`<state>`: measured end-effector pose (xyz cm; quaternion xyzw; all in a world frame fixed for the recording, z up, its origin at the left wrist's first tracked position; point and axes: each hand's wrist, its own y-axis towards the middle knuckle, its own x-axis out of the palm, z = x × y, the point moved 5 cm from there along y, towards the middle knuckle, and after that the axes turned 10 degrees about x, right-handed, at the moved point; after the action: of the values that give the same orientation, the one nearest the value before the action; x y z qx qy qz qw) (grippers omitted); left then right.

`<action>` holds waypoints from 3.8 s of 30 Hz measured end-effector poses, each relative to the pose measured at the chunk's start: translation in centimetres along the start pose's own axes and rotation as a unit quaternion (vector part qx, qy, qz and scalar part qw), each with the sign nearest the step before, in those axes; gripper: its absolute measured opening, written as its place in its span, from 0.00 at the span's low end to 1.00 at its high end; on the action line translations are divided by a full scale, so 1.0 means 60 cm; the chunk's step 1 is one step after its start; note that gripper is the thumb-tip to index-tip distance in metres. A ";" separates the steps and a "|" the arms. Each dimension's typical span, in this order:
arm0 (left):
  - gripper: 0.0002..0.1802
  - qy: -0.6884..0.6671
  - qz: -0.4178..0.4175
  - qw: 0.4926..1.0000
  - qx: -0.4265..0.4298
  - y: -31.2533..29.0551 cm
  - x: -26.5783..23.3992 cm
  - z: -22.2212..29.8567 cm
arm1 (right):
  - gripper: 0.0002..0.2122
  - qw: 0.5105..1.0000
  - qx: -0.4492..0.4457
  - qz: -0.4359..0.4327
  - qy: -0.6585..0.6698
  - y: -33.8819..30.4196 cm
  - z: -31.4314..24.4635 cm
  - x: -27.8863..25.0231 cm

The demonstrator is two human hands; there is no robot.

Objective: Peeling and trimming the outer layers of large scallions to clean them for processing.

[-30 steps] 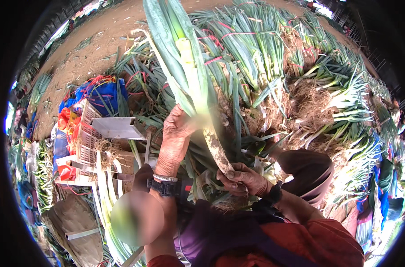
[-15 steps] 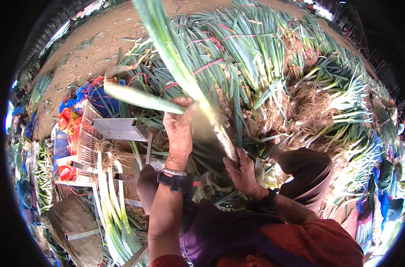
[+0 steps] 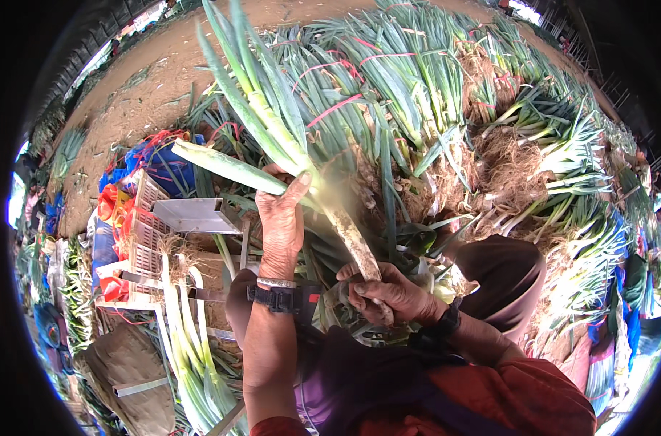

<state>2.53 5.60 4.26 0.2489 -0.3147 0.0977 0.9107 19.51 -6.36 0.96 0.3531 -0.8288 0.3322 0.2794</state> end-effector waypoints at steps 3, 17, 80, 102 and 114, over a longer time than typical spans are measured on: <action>0.19 -0.024 0.005 1.000 0.006 0.004 0.010 0.011 | 0.15 0.993 -0.061 0.048 -0.086 -0.001 -0.004 -0.005; 0.17 0.074 0.077 0.994 0.021 -0.002 0.010 -0.031 | 0.10 0.942 -0.145 0.195 -0.232 0.009 -0.029 -0.042; 0.08 0.210 -0.461 0.832 -0.229 -0.109 0.115 0.000 | 0.32 0.630 -0.251 0.336 -0.654 -0.017 -0.076 -0.127; 0.32 0.045 0.081 0.993 -0.067 0.028 -0.002 0.025 | 0.14 0.694 -0.475 0.070 -0.536 0.016 -0.072 0.037; 0.34 -0.128 0.114 0.965 -0.197 0.065 -0.129 -0.040 | 0.15 0.700 -0.403 0.054 -0.587 -0.174 -0.014 0.027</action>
<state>-3.54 10.00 -0.67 0.0378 -0.4681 0.1042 0.8767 26.78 -11.90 6.28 0.2847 -0.8973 -0.2934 -0.1664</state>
